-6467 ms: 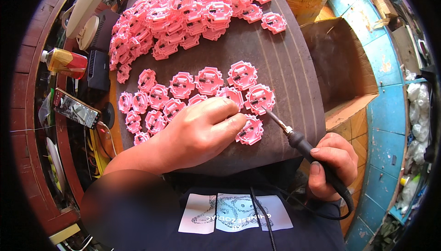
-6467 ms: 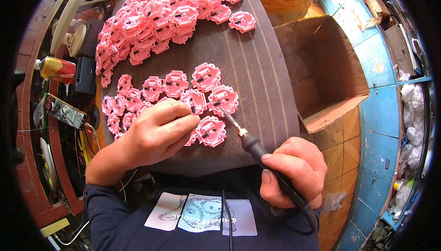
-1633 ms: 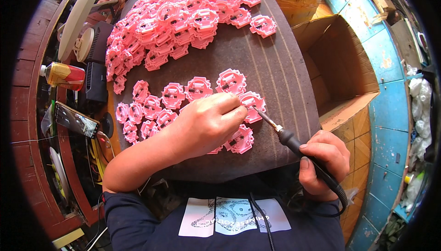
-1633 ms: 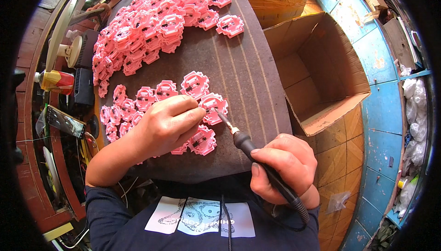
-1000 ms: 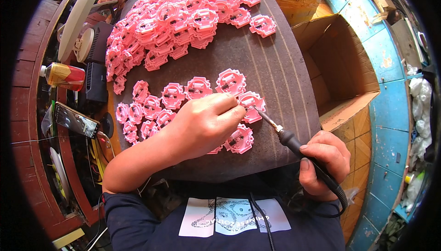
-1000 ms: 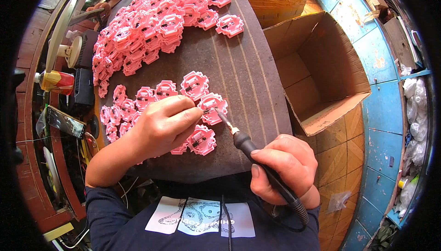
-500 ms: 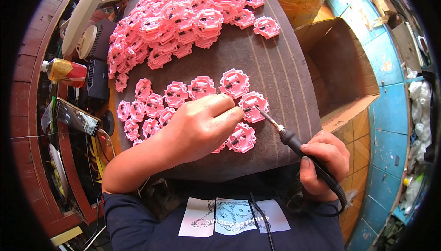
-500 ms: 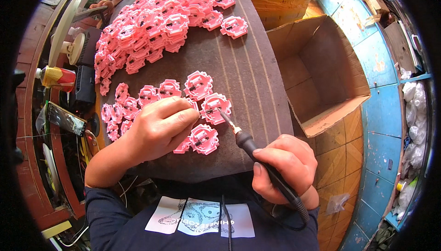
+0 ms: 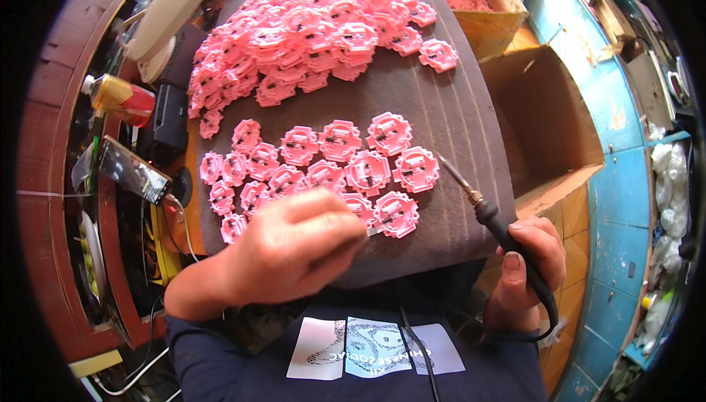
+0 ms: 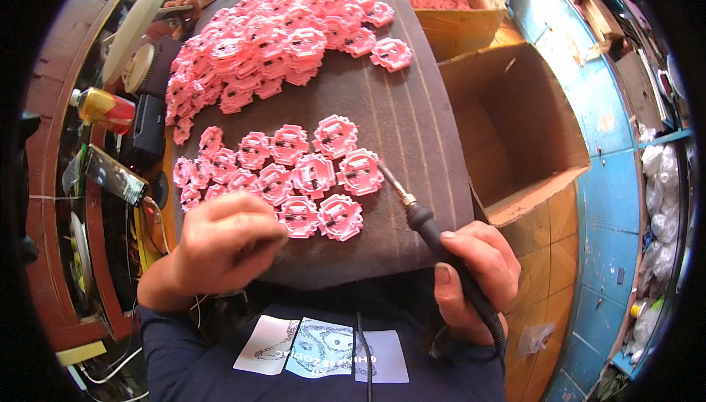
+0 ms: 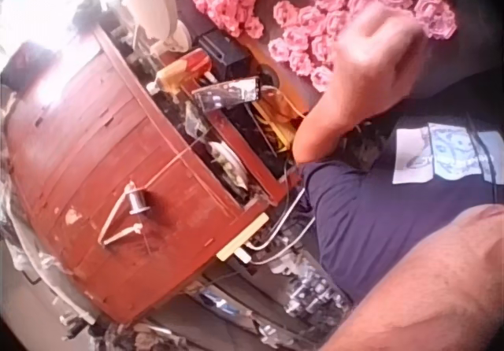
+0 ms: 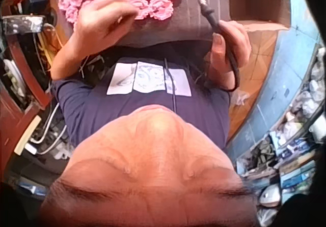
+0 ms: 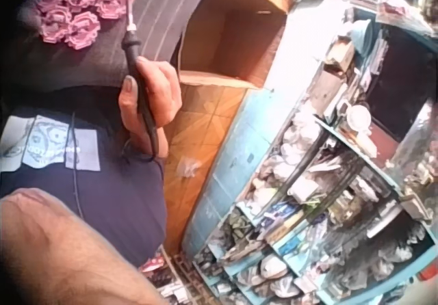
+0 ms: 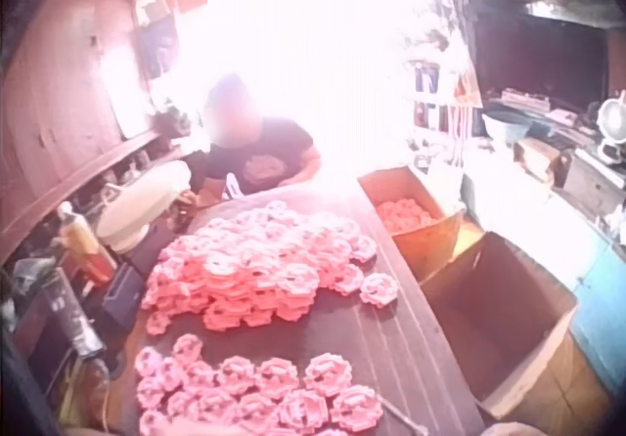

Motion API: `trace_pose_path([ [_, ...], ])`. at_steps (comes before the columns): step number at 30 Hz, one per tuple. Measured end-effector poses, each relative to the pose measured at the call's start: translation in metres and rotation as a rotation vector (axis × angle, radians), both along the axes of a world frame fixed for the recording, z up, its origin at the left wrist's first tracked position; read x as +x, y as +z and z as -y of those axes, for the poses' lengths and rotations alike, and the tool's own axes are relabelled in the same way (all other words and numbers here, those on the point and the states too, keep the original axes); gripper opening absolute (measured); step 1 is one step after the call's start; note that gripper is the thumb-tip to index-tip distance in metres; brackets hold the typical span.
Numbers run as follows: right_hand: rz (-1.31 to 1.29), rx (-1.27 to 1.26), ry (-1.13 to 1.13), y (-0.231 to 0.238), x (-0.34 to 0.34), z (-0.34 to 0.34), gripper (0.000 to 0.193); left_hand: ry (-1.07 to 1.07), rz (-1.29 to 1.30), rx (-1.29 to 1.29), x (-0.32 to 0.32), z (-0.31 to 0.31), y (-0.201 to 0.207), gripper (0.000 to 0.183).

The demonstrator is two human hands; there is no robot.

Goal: The person uses a soldering iron to attach small black components to pink plastic housings arranged on a work surface. They handle each unit one at a time, applying heat to specific points and then placing the finished pieces back on the table.

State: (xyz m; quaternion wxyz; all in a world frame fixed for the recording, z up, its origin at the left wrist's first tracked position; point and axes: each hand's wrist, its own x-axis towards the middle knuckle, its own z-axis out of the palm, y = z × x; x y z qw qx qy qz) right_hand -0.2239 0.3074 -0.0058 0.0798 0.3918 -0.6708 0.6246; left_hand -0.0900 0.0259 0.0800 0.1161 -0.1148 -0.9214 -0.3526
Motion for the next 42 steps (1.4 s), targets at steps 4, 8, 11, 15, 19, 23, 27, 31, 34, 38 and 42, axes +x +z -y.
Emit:
trace_pose_path([
  [4,0.1,-0.069,0.041,-0.005,0.021,0.003,0.046,-0.031,0.022,0.129,0.042,-0.012,0.008,0.026],
  [8,0.178,-0.132,0.192,-0.011,0.045,0.01,0.047,-0.021,-0.105,0.327,0.072,-0.028,-0.022,0.03],
  [11,0.272,-0.104,0.369,-0.011,0.062,0.021,0.034,0.029,-0.266,0.335,0.082,-0.041,-0.043,0.028],
  [15,0.313,-0.159,0.515,0.003,0.084,0.048,0.041,0.029,-0.392,0.37,0.089,-0.056,-0.06,0.029],
  [19,0.394,-0.133,0.638,0.009,0.098,0.052,0.051,0.012,-0.434,0.403,0.096,-0.061,-0.064,0.027],
  [23,0.244,-0.038,0.622,0.008,0.101,0.05,0.043,0.048,-0.436,0.404,0.108,-0.066,-0.066,0.025],
  [27,0.227,-0.019,0.544,0.013,0.111,0.048,0.036,0.08,-0.387,0.386,0.115,-0.066,-0.066,0.025],
  [31,0.205,-0.047,0.349,0.005,0.113,0.032,0.032,0.127,-0.123,0.592,0.137,-0.057,-0.074,0.015],
  [34,0.193,-0.023,0.329,0.004,0.11,0.023,0.031,0.16,0.126,0.859,0.156,-0.048,-0.076,0.008],
  [38,0.191,0.021,0.377,0.004,0.109,0.015,0.029,0.234,0.356,0.969,0.18,-0.044,-0.088,0.008],
  [42,0.094,-0.03,0.194,-0.006,0.099,0.001,0.042,0.405,0.335,0.357,0.217,-0.03,-0.121,0.011],
])
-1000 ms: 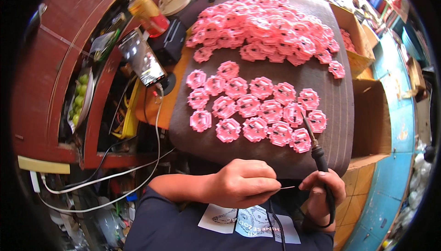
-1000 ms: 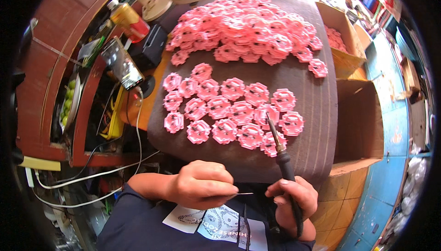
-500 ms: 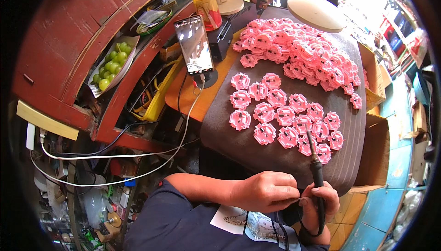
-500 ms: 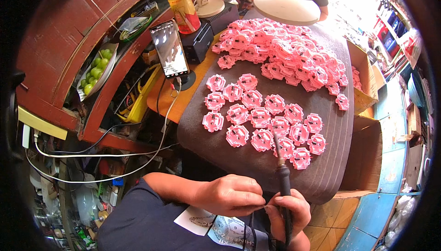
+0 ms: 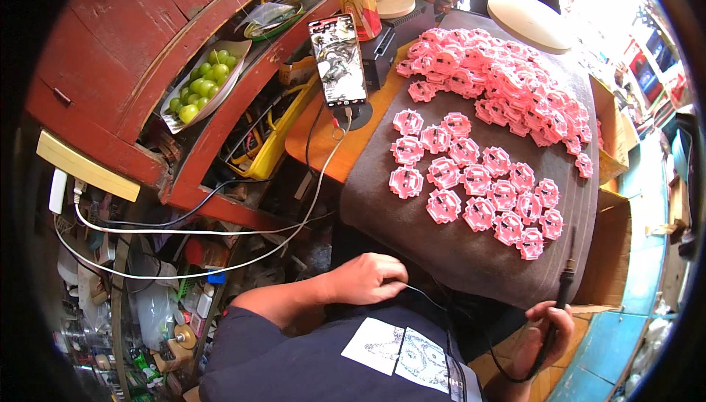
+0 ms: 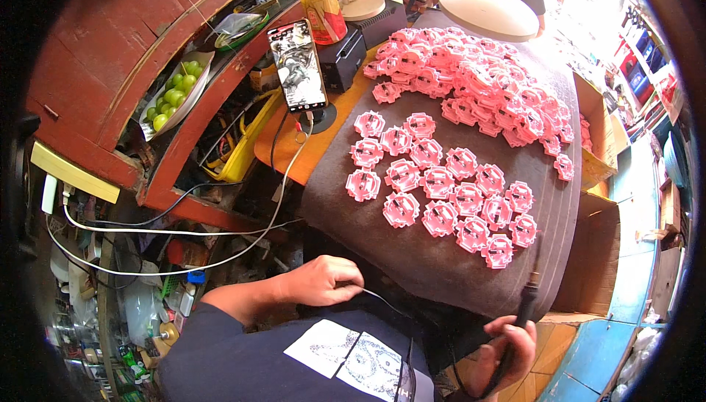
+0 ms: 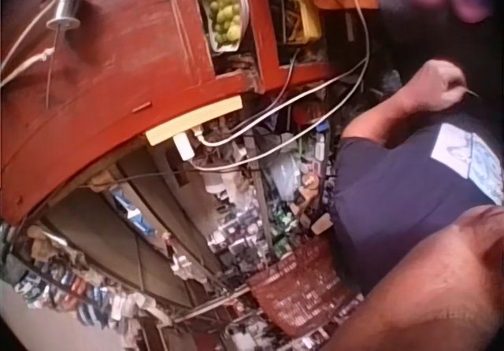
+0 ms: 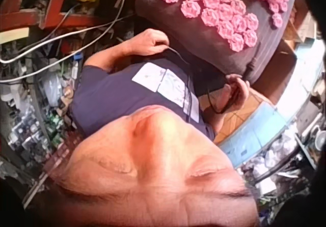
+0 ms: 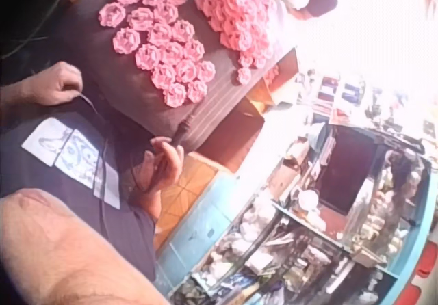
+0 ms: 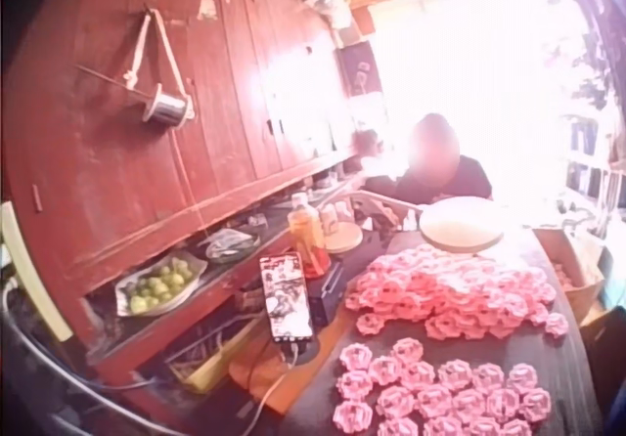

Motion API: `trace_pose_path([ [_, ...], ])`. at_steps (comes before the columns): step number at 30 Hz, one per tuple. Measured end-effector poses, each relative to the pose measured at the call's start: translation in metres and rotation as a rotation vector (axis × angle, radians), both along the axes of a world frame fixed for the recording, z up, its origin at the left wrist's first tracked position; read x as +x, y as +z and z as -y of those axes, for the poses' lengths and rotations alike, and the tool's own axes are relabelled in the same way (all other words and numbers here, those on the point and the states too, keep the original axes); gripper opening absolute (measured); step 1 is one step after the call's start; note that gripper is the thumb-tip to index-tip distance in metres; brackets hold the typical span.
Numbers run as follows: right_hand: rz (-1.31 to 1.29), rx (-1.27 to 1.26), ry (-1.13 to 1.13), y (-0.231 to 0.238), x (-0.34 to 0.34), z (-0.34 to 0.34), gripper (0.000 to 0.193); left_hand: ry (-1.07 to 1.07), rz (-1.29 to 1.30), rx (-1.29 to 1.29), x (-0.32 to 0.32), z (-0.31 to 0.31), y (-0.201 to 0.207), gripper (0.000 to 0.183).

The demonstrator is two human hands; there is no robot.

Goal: The person uses a soldering iron to attach small black components to pink plastic housings arranged on a work surface. They handle each unit one at a time, applying heat to specific points and then placing the finished pieces back on the table.

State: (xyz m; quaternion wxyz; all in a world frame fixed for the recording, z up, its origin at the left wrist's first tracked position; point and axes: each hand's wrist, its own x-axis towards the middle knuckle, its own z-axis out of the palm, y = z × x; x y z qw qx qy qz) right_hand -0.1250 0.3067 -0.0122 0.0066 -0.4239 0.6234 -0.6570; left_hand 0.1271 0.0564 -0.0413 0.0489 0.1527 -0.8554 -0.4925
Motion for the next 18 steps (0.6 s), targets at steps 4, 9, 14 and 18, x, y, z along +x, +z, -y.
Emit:
trace_pose_path([
  [4,0.013,-0.04,-0.049,0.007,-0.012,-0.009,0.045,0.084,0.441,-0.325,0.046,-0.007,-0.109,0.02],
  [9,-0.045,-0.049,-0.073,0.012,-0.016,-0.013,0.042,0.073,0.321,-0.364,0.0,-0.032,-0.182,0.018],
  [14,-0.096,-0.045,-0.063,0.027,-0.018,-0.021,0.04,-0.049,0.196,-0.363,-0.05,-0.038,-0.212,0.022],
  [18,-0.125,-0.045,-0.179,0.023,-0.02,-0.035,0.037,-0.127,0.178,-0.341,-0.049,-0.024,-0.236,0.033],
])
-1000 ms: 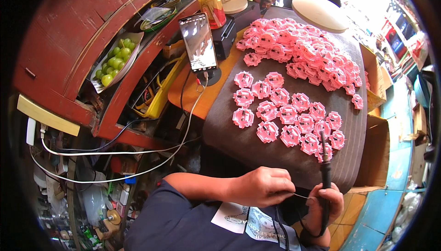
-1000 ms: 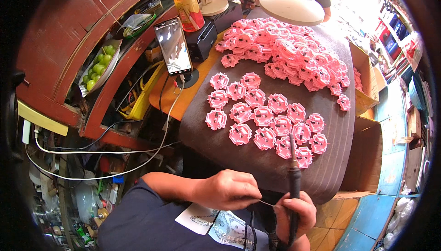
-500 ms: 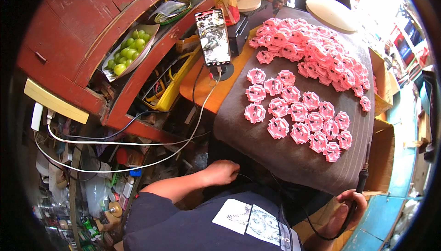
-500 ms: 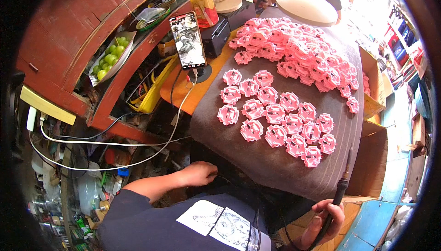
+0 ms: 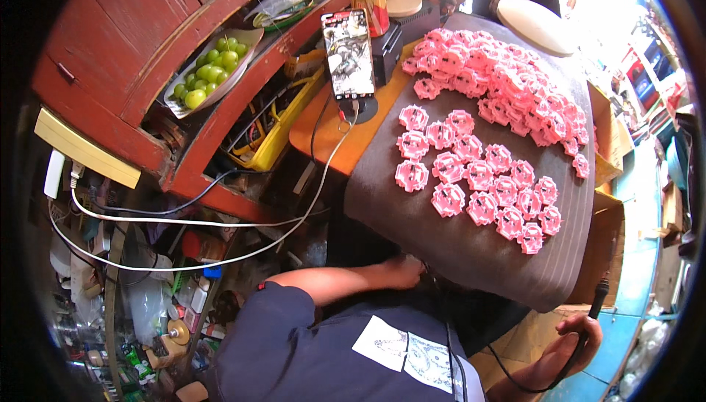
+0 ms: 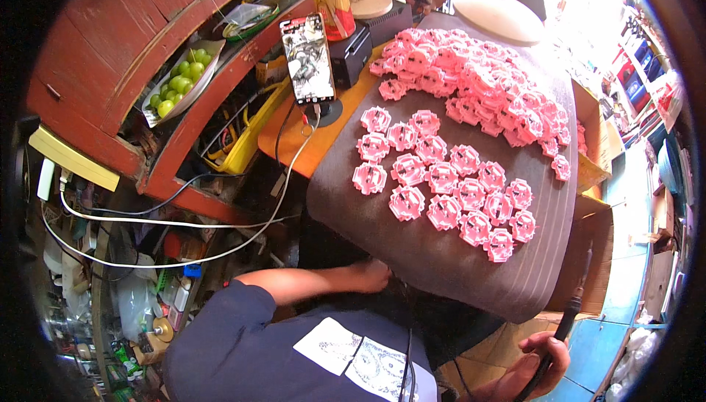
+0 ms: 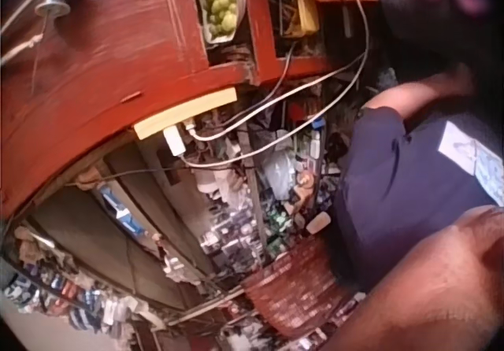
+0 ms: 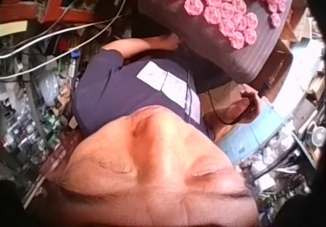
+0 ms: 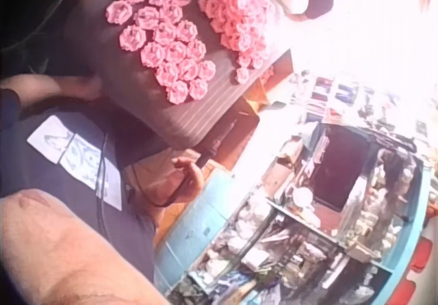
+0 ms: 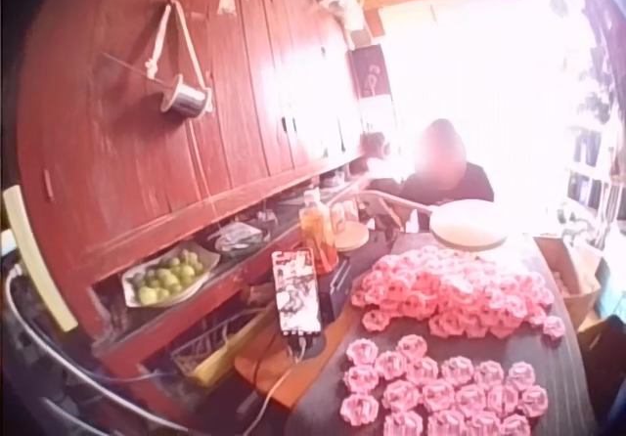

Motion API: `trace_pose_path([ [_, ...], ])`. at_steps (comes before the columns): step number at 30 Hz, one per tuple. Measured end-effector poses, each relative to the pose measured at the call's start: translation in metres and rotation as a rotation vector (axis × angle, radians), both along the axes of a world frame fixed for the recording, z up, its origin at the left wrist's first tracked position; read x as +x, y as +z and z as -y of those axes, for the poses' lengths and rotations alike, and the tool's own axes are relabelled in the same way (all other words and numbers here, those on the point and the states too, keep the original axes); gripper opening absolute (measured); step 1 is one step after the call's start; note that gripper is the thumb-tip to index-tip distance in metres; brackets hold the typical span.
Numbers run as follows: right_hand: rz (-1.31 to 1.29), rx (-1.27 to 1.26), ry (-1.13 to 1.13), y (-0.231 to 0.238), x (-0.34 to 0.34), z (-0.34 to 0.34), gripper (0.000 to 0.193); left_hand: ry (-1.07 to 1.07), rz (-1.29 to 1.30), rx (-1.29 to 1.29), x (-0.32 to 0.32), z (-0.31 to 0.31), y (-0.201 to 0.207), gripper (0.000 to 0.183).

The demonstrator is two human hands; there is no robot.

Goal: The person uses a soldering iron to attach small black components to pink plastic housings arranged on a work surface. They handle each unit one at a time, applying heat to specific points and then placing the finished pieces back on the table.

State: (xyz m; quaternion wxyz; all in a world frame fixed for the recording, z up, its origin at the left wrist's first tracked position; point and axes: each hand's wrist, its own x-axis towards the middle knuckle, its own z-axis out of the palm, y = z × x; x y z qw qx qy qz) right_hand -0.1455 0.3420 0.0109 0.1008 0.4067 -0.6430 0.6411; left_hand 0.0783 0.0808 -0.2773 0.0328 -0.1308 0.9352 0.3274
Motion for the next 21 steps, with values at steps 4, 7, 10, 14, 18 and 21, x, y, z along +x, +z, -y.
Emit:
trace_pose_path([
  [4,0.068,-0.033,-0.076,-0.004,0.002,-0.007,0.034,0.218,0.132,0.486,0.01,0.024,0.024,0.026],
  [7,0.079,-0.037,-0.047,-0.004,-0.001,-0.007,0.035,0.316,0.099,0.805,0.03,0.022,0.026,0.029],
  [10,0.07,-0.032,-0.13,0.0,0.001,-0.011,0.04,0.069,0.13,0.444,0.045,0.019,0.101,0.028],
  [14,0.041,-0.021,-0.12,0.0,0.001,-0.01,0.044,-0.089,0.228,0.438,0.065,0.025,0.198,0.027],
  [18,0.002,-0.028,-0.049,0.003,0.001,-0.008,0.043,-0.036,-0.07,0.736,0.056,0.021,0.259,0.024],
  [21,-0.058,-0.025,-0.012,0.009,0.001,-0.006,0.043,-0.117,-0.301,0.802,0.017,-0.002,0.25,0.024],
])
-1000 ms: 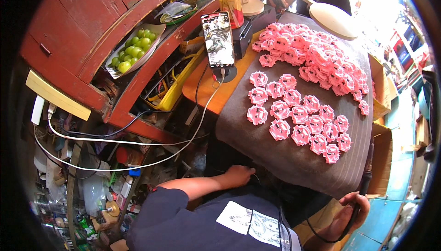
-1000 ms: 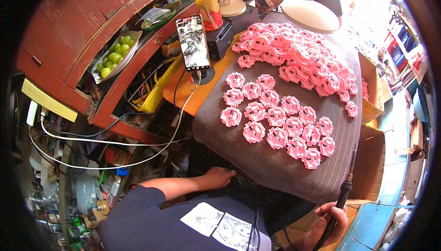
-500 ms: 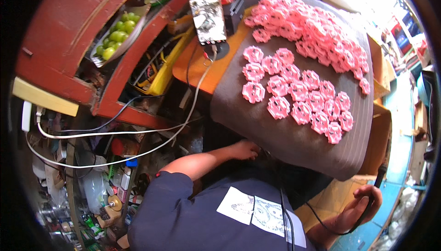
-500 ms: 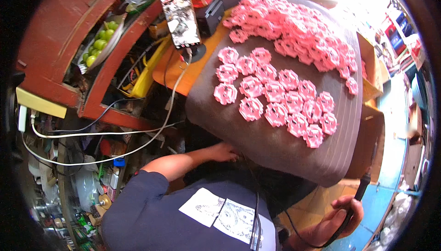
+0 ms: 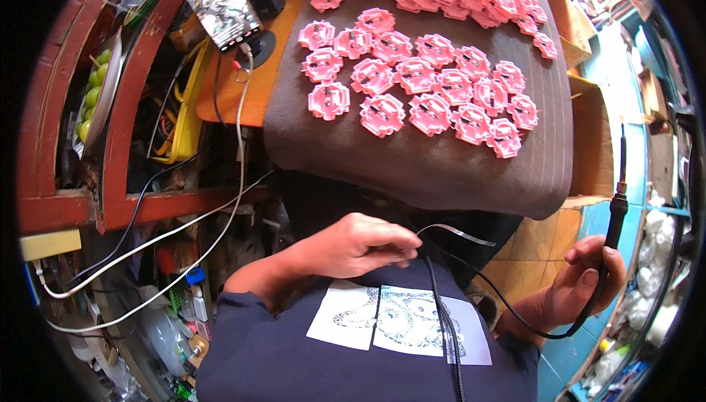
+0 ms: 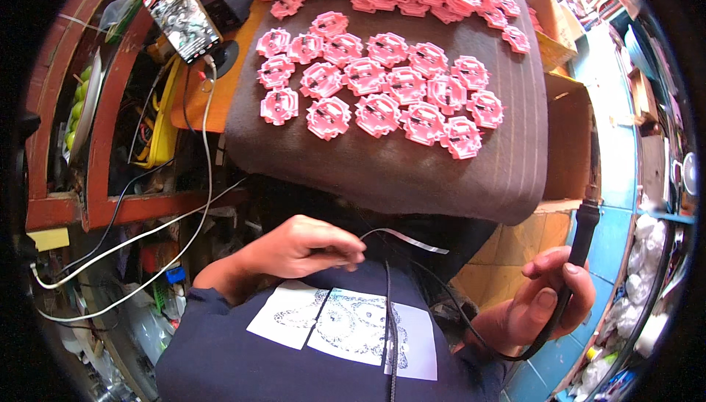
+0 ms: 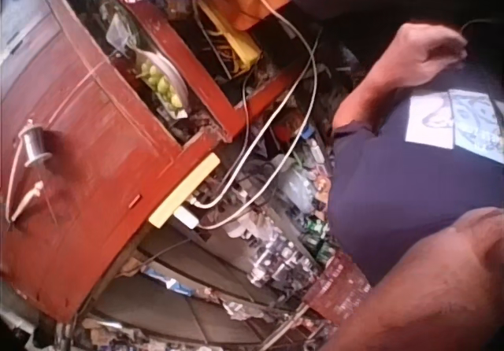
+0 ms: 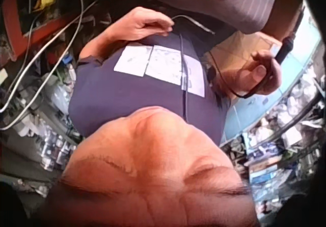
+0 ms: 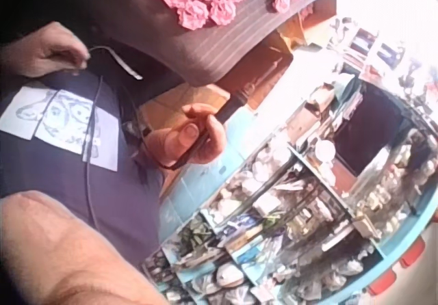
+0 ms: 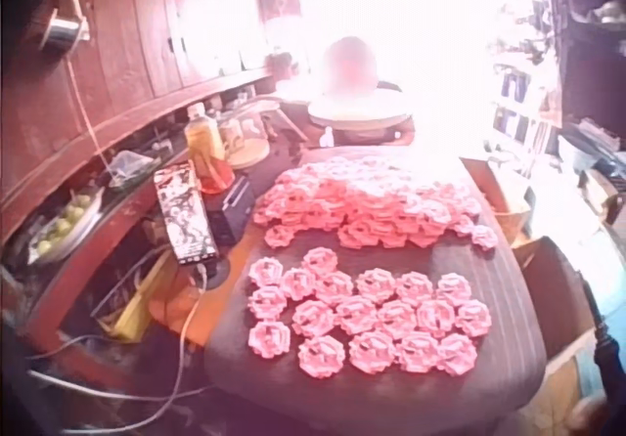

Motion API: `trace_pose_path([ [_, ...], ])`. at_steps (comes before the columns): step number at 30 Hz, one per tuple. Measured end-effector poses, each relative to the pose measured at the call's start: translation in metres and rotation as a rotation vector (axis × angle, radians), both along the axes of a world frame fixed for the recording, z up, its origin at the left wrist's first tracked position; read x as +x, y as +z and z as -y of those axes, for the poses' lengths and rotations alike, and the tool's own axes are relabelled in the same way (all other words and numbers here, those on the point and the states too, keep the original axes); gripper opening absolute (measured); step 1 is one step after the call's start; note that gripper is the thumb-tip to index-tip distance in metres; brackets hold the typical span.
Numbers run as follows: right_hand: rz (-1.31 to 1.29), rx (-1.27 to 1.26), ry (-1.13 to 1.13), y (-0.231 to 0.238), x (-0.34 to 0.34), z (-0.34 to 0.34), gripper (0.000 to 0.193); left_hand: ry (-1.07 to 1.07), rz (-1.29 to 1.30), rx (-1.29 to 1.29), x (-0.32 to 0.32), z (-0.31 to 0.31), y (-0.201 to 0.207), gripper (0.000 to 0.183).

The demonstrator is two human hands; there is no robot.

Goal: The person uses a soldering iron to attach small black components to pink plastic housings arranged on a work surface. They handle each unit one at a time, applying heat to specific points and then placing the finished pieces back on the table.

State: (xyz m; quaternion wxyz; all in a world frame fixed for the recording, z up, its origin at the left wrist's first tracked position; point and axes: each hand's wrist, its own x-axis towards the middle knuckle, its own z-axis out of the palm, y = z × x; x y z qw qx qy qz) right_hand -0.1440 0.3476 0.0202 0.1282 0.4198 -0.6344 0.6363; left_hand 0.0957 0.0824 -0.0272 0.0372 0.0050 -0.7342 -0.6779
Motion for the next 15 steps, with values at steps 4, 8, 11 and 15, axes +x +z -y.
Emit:
trace_pose_path([
  [4,-0.048,0.009,0.03,0.012,0.004,-0.001,0.043,-0.117,0.28,0.133,-0.044,-0.028,-0.05,0.033],
  [8,-0.078,0.003,0.035,0.018,0.002,-0.004,0.043,-0.228,0.519,0.118,-0.051,-0.024,-0.076,0.039],
  [11,-0.098,0.01,0.034,0.02,-0.005,-0.007,0.044,-0.193,0.447,-0.076,-0.041,-0.011,-0.082,0.042],
  [15,-0.131,0.005,0.032,0.023,-0.014,-0.008,0.047,-0.142,0.393,-0.309,-0.024,0.0,-0.095,0.04],
])
